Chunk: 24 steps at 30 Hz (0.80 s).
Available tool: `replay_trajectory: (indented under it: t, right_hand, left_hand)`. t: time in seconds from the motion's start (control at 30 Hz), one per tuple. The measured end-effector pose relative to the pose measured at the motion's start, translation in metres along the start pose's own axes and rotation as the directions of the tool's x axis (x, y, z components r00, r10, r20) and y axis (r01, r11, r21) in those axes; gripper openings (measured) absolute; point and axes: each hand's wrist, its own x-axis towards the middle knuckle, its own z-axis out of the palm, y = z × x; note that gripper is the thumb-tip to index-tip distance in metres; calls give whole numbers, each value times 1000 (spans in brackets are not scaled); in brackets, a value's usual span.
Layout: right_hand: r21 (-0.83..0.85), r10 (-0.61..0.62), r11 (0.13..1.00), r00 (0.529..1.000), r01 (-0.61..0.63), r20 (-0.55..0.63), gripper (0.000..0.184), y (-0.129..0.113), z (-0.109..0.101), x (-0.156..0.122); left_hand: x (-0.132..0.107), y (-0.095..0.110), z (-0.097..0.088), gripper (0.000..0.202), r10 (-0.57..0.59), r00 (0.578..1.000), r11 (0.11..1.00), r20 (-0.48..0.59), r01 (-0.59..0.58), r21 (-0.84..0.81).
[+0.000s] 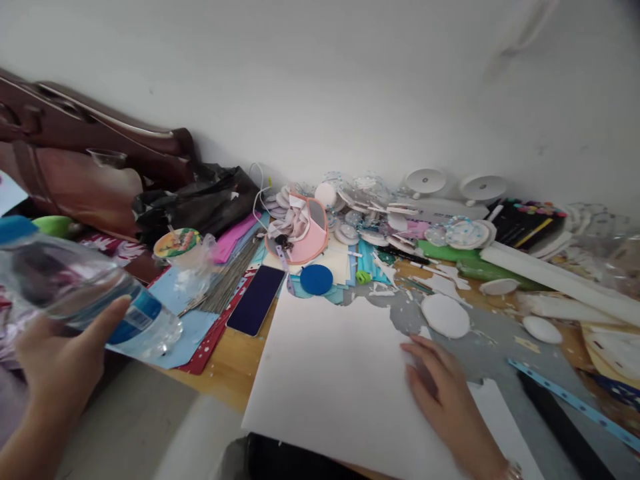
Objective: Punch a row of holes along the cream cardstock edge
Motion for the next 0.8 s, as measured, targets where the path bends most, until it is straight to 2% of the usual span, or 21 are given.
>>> replay_trajectory:
  t: [0.1,0.33,0.4,0.57,0.73,0.8]
  right_hand:
    - [2,-4,1000,1000,4,-5,28,-1,0,0]
    - [14,-4,1000,1000,4,-2,28,0,-1,0]
    - [22,2,1000,1000,-3,4,28,0,-1,1]
    - [21,-2,1000,1000,2,13,30,-4,-3,1]
    - [-22,-30,999,999,31,35,29,-3,-8,3]
    - [-15,-50,999,999,50,6,24,-2,-12,7]
  left_hand:
    - [-3,-4,15,39,16,1000,996,-1,-16,-84]
    - [3,-20,48,49,19,995,999,98,-16,-34]
    - [5,-23,51,52,34,996,999,87,-35,6]
    - [6,-22,50,55,168,983,984,72,-171,44]
    - [-7,-28,49,50,82,992,996,101,-84,18]
    - [-13,-34,49,47,129,988,992,80,-129,-5]
